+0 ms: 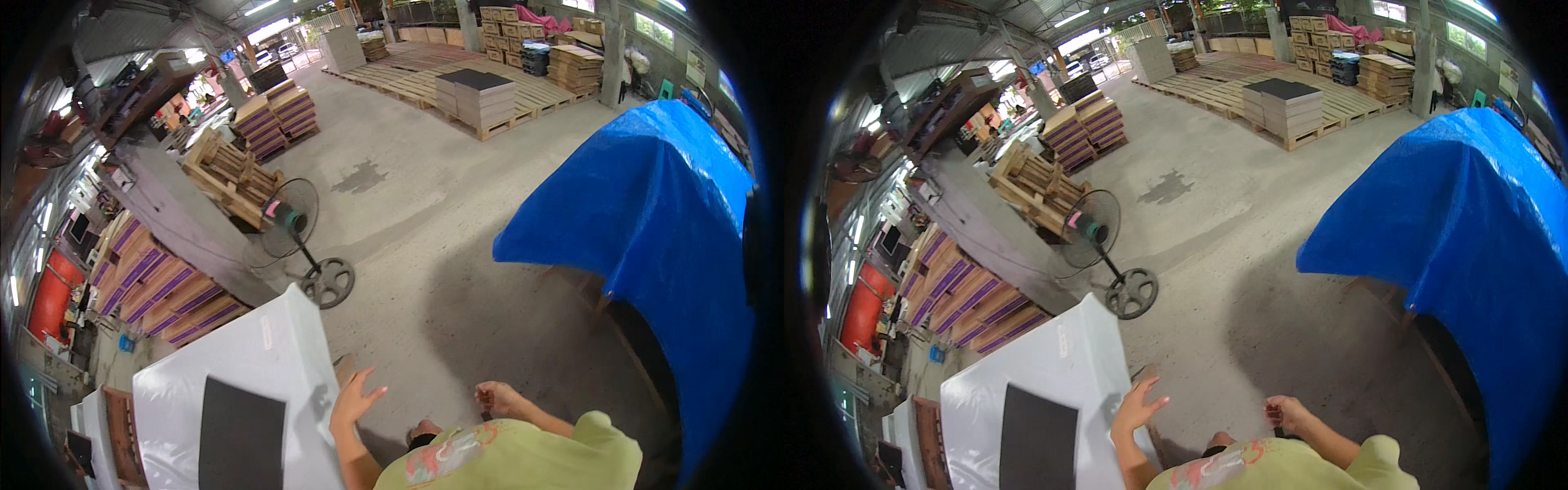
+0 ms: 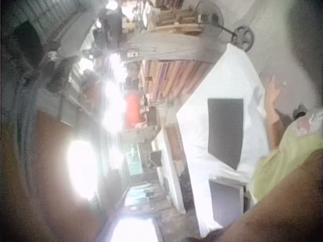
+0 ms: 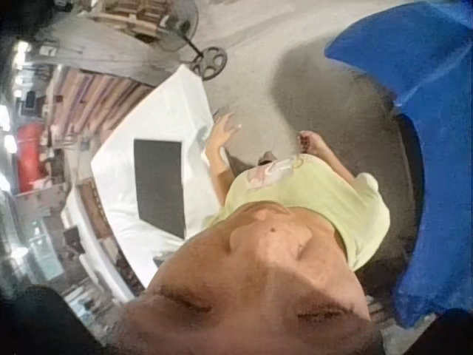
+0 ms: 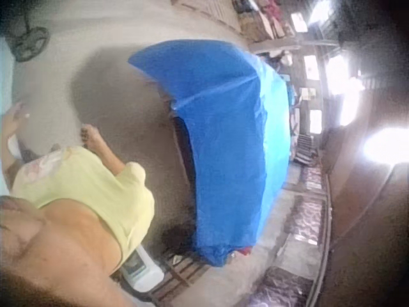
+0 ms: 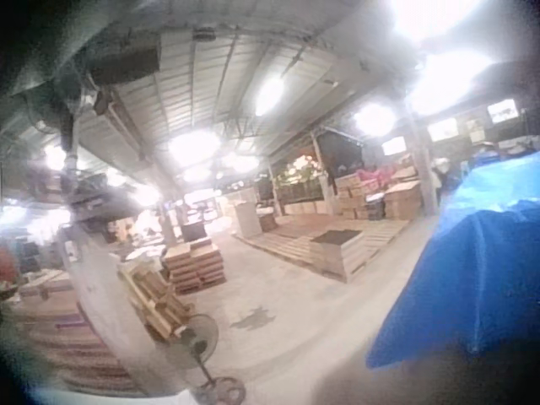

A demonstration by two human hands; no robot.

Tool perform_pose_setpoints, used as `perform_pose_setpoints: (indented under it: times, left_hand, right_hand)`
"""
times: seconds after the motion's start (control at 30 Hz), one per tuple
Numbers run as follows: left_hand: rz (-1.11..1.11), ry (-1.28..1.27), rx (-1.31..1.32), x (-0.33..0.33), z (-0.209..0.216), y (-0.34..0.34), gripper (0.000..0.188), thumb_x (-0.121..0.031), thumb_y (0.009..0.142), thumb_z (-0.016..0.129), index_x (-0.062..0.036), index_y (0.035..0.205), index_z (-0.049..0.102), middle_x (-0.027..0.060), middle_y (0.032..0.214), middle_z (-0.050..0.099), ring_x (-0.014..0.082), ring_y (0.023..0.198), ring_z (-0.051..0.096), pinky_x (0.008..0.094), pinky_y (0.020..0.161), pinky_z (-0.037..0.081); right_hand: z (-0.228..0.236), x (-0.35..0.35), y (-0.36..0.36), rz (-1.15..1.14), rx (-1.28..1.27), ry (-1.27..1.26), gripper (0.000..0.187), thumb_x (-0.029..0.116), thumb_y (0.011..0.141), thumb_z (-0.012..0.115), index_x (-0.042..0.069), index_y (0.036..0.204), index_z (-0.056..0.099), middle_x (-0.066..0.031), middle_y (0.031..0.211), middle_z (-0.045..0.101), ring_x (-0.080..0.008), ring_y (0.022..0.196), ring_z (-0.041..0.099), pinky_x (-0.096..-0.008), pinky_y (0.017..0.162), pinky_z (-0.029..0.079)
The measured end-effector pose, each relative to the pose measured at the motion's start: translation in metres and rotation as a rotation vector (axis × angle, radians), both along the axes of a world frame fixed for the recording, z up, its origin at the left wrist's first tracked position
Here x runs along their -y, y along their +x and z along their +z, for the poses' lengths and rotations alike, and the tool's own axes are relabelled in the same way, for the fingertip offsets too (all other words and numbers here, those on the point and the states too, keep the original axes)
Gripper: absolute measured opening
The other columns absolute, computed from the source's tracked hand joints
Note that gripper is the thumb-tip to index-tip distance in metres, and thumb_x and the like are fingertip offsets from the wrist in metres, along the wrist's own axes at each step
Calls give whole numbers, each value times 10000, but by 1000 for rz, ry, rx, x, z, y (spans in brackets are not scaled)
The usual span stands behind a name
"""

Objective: The person flips through a stack of black boards to check them one by one, moves two of the boards onto a nearby pallet, and then returns to continue flipping through the main stack.

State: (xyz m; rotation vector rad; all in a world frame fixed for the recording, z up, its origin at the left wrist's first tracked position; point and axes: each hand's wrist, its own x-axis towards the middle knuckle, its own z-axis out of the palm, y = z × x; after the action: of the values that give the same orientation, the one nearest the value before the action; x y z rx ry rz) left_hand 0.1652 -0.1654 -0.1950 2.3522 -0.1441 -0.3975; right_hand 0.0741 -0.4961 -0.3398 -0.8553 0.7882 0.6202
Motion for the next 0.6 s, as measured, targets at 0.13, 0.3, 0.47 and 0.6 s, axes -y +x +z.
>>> perform_pose_setpoints:
  times: [0.13, 0.3, 0.47, 0.6]
  left_hand:
    - [-3, 304, -279, -7, -54, 57, 638, -412, 705, 705, -126, 1241, 511, 155, 1227, 523, 317, 1132, 495, 393, 904, 418]
    - [-50, 289, -578, -29, -151, 158, 832, -552, 620, 696, -3, 1217, 513, 240, 1195, 530, 334, 1150, 486, 402, 921, 408]
    - [-193, 431, -501, 60, -158, 337, 763, -527, 701, 634, -57, 1275, 459, 187, 1284, 476, 324, 1202, 438, 423, 989, 350]
    - [-463, 408, -93, 198, -80, 488, 638, -456, 776, 607, -71, 1263, 458, 151, 1246, 487, 325, 1123, 489, 437, 936, 391]
  right_hand:
    - [-1, 11, 59, -124, -51, 101, 99, 171, 836, 570, 92, 892, 587, -31, 806, 586, -165, 770, 549, -328, 745, 408]
    - [-15, 32, 186, -66, 65, 42, 142, 201, 830, 604, 85, 912, 596, -40, 820, 602, -171, 746, 569, -311, 688, 462]
    - [-95, 115, 306, 344, 83, -697, 262, 239, 795, 648, 45, 971, 641, -80, 829, 656, -173, 742, 625, -299, 665, 506]
    - [-129, 193, 327, 289, -116, -1002, 242, 230, 746, 627, 47, 894, 681, -110, 745, 661, -204, 675, 644, -330, 647, 513]
